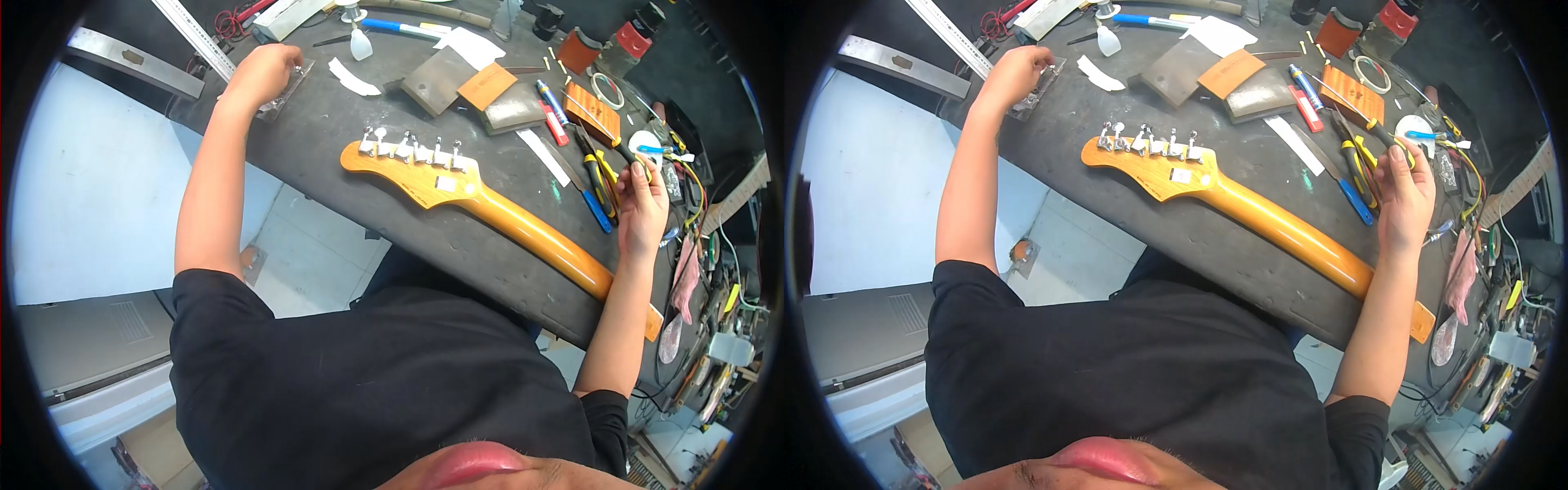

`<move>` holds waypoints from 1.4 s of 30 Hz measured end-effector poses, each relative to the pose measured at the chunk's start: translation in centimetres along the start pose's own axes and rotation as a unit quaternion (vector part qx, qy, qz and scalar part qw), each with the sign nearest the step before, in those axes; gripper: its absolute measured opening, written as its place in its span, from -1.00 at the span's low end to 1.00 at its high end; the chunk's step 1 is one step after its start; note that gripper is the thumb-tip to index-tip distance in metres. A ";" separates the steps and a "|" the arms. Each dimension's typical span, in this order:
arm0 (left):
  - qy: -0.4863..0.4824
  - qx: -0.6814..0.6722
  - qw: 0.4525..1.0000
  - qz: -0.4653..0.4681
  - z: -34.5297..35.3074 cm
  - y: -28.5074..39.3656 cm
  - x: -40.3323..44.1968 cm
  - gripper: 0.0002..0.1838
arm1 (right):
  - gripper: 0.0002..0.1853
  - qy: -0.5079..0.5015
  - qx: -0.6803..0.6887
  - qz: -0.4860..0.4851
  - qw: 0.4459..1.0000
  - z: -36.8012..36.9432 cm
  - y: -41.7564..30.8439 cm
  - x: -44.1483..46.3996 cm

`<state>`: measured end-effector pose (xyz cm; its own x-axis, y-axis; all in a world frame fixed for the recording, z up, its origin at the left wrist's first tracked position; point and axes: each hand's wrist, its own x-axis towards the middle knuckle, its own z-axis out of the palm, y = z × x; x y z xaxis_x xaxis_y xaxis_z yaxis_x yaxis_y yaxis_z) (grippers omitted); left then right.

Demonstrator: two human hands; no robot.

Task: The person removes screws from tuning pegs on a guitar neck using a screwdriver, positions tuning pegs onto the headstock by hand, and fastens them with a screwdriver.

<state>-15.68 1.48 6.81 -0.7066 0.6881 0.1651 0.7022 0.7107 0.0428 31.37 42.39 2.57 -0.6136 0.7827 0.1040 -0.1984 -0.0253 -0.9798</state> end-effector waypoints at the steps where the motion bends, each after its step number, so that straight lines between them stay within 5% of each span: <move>1: -0.013 0.004 1.000 0.020 0.3 -0.3 -0.1 -0.74 | -0.68 -0.006 0.000 0.000 1.000 0.0 0.0 0.0; 5: -0.031 0.060 0.998 0.008 0.2 -0.4 -0.8 -0.71 | -0.68 -0.018 0.000 -0.003 1.000 -0.1 0.2 0.1; 8: 0.049 0.116 0.992 0.016 1.5 -1.9 -0.4 -0.71 | -0.69 -0.012 0.003 -0.001 1.000 0.2 0.0 -0.1; 11: 0.025 -0.031 0.995 0.092 2.0 -2.1 0.4 -0.72 | -0.70 -0.015 0.009 0.003 1.000 0.1 0.2 0.0; 14: -0.015 -0.077 0.994 0.071 2.0 -1.9 0.5 -0.75 | -0.70 -0.013 0.010 0.004 1.000 -0.2 0.6 0.1; 38: -0.003 -0.042 0.995 0.095 2.9 -2.0 0.8 -0.82 | -0.72 -0.037 0.003 0.009 0.999 0.6 0.2 -0.2; 42: 0.088 -0.045 0.989 0.115 3.0 -2.3 0.6 -0.82 | -0.72 -0.036 -0.005 0.002 0.999 0.4 0.4 -0.1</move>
<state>-18.01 0.70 3.82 -0.5074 0.7880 0.3486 0.8525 0.5180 0.0700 31.02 42.04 2.22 -0.6684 0.7352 0.1125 -0.1890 -0.0216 -0.9817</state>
